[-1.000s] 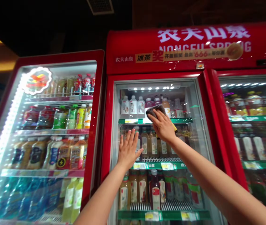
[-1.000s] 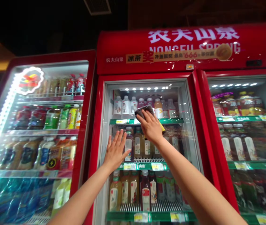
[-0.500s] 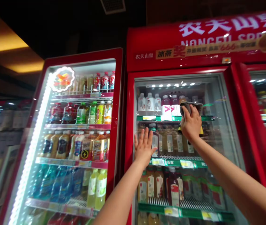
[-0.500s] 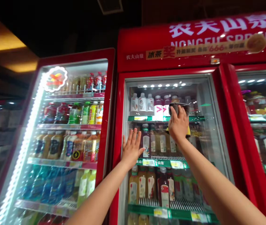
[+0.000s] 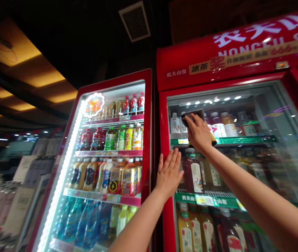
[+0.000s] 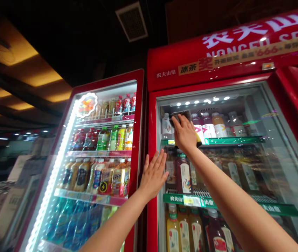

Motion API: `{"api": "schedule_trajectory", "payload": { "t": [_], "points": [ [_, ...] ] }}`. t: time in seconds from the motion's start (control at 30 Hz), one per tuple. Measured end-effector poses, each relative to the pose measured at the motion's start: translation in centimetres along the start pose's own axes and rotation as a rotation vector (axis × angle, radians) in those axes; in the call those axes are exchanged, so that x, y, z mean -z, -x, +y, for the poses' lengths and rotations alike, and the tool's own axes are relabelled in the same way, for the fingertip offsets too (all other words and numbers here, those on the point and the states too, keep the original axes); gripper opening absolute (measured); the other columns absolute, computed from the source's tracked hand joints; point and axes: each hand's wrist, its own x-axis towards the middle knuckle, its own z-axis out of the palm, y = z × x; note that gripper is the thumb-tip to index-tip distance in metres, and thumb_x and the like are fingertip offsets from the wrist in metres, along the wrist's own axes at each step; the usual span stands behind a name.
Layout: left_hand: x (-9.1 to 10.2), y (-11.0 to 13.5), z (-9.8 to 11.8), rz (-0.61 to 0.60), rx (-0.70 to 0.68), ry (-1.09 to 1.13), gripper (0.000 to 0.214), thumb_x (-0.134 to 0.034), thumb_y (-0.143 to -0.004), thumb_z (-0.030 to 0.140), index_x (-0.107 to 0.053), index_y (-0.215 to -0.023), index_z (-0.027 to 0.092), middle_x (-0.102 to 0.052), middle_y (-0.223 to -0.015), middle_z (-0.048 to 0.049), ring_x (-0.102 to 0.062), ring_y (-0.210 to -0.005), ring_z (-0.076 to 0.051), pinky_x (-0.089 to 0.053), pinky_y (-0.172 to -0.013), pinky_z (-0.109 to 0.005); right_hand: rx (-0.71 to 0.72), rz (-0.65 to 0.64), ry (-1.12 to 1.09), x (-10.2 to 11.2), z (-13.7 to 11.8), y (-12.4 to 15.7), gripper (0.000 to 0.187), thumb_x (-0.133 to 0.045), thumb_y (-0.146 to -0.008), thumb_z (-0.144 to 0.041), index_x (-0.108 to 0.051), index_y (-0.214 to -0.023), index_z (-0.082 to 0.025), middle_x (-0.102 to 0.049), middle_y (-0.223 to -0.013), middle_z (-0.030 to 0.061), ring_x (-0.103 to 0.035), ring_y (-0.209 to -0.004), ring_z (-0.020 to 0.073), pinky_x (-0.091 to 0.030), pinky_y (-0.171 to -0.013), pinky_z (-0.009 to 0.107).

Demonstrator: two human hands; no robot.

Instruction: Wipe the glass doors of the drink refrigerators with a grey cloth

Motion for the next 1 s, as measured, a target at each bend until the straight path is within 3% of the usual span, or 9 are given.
{"api": "schedule_trajectory", "payload": {
  "t": [0.1, 0.17, 0.33, 0.43, 0.5, 0.67, 0.87, 0.93, 1.0],
  "points": [
    [-0.8, -0.8, -3.0, 0.080, 0.069, -0.001, 0.079, -0.044, -0.102, 0.040, -0.003, -0.164, 0.013, -0.026, -0.168, -0.0156, -0.019, -0.157, -0.028, -0.026, -0.126, -0.057, 0.359, -0.114, -0.068, -1.8, -2.6, -1.3, 0.050, -0.045, -0.099, -0.022, -0.053, -0.147, -0.032, -0.048, -0.157, 0.0067, -0.045, -0.143, 0.0267, -0.043, -0.114, 0.049],
    [-1.5, -1.3, -4.4, 0.098, 0.038, 0.031, 0.081, -0.044, -0.101, 0.043, -0.003, -0.164, 0.010, -0.025, -0.167, -0.0180, -0.021, -0.157, -0.030, -0.030, -0.125, -0.055, 0.444, -0.142, -0.055, -3.2, -4.0, -3.5, 0.045, -0.043, -0.101, -0.023, -0.059, -0.142, -0.035, -0.052, -0.154, 0.0041, -0.044, -0.144, 0.0254, -0.042, -0.115, 0.049],
    [-1.8, -1.3, -7.1, 0.119, -0.112, 0.060, 0.077, -0.040, -0.103, 0.047, -0.007, -0.164, 0.014, -0.019, -0.170, -0.0120, -0.018, -0.158, -0.026, -0.026, -0.127, -0.050, 0.286, -0.049, 0.028, -5.7, -5.6, -12.7, 0.044, -0.041, -0.101, -0.022, -0.063, -0.138, -0.023, -0.054, -0.151, 0.0104, -0.044, -0.143, 0.0300, -0.042, -0.114, 0.049],
    [-1.2, -1.0, -8.9, 0.118, -0.185, 0.042, 0.072, -0.038, -0.103, 0.050, -0.012, -0.164, 0.020, -0.021, -0.171, -0.0063, -0.016, -0.159, -0.024, -0.018, -0.129, -0.050, 0.212, -0.035, 0.075, -6.6, -6.5, -16.0, 0.044, -0.043, -0.097, -0.019, -0.066, -0.134, -0.020, -0.054, -0.151, 0.0110, -0.044, -0.142, 0.0325, -0.041, -0.113, 0.049],
    [-0.8, -0.7, -10.4, 0.118, -0.196, 0.018, 0.069, -0.037, -0.104, 0.048, -0.017, -0.163, 0.020, -0.024, -0.170, -0.0045, -0.014, -0.159, -0.023, -0.013, -0.130, -0.050, 0.217, -0.057, 0.101, -7.0, -7.3, -15.8, 0.042, -0.046, -0.094, -0.017, -0.068, -0.130, -0.020, -0.055, -0.150, 0.0105, -0.042, -0.142, 0.0336, -0.040, -0.113, 0.050],
    [-0.2, 0.3, -15.0, 0.148, -0.140, -0.019, 0.063, -0.038, -0.104, 0.038, -0.021, -0.162, 0.020, -0.028, -0.169, -0.0043, -0.013, -0.159, -0.021, -0.011, -0.131, -0.051, 0.340, -0.100, 0.101, -7.1, -9.5, -10.8, 0.041, -0.043, -0.094, -0.015, -0.070, -0.125, -0.020, -0.061, -0.142, 0.0114, -0.050, -0.134, 0.0330, -0.041, -0.110, 0.050],
    [-1.5, -0.1, -19.1, 0.191, -0.011, 0.050, 0.040, -0.042, -0.103, 0.036, -0.058, -0.136, 0.019, -0.055, -0.151, -0.0110, -0.024, -0.156, -0.026, -0.023, -0.128, -0.056, 0.204, 0.117, -0.056, -9.3, -14.7, -10.1, 0.043, -0.046, -0.091, -0.011, -0.066, -0.128, -0.021, -0.055, -0.148, 0.0119, -0.052, -0.133, 0.0291, -0.046, -0.108, 0.044],
    [-2.2, -0.3, -19.9, 0.188, 0.006, 0.064, 0.036, -0.043, -0.103, 0.037, -0.063, -0.126, 0.018, -0.056, -0.150, -0.0119, -0.026, -0.156, -0.027, -0.024, -0.128, -0.055, 0.250, 0.057, -0.056, -11.0, -16.8, -10.2, 0.039, -0.048, -0.094, -0.016, -0.068, -0.126, -0.022, -0.055, -0.149, 0.0116, -0.049, -0.138, 0.0292, -0.044, -0.111, 0.045],
    [-2.7, 0.2, -21.1, 0.193, 0.006, 0.053, 0.042, -0.041, -0.104, 0.039, -0.059, -0.134, 0.016, -0.050, -0.155, -0.0121, -0.027, -0.155, -0.028, -0.026, -0.128, -0.055, 0.336, -0.067, -0.008, -12.7, -18.0, -9.8, 0.039, -0.051, -0.096, -0.024, -0.066, -0.132, -0.024, -0.053, -0.152, 0.0116, -0.044, -0.143, 0.0304, -0.040, -0.115, 0.051]
  ]
}}
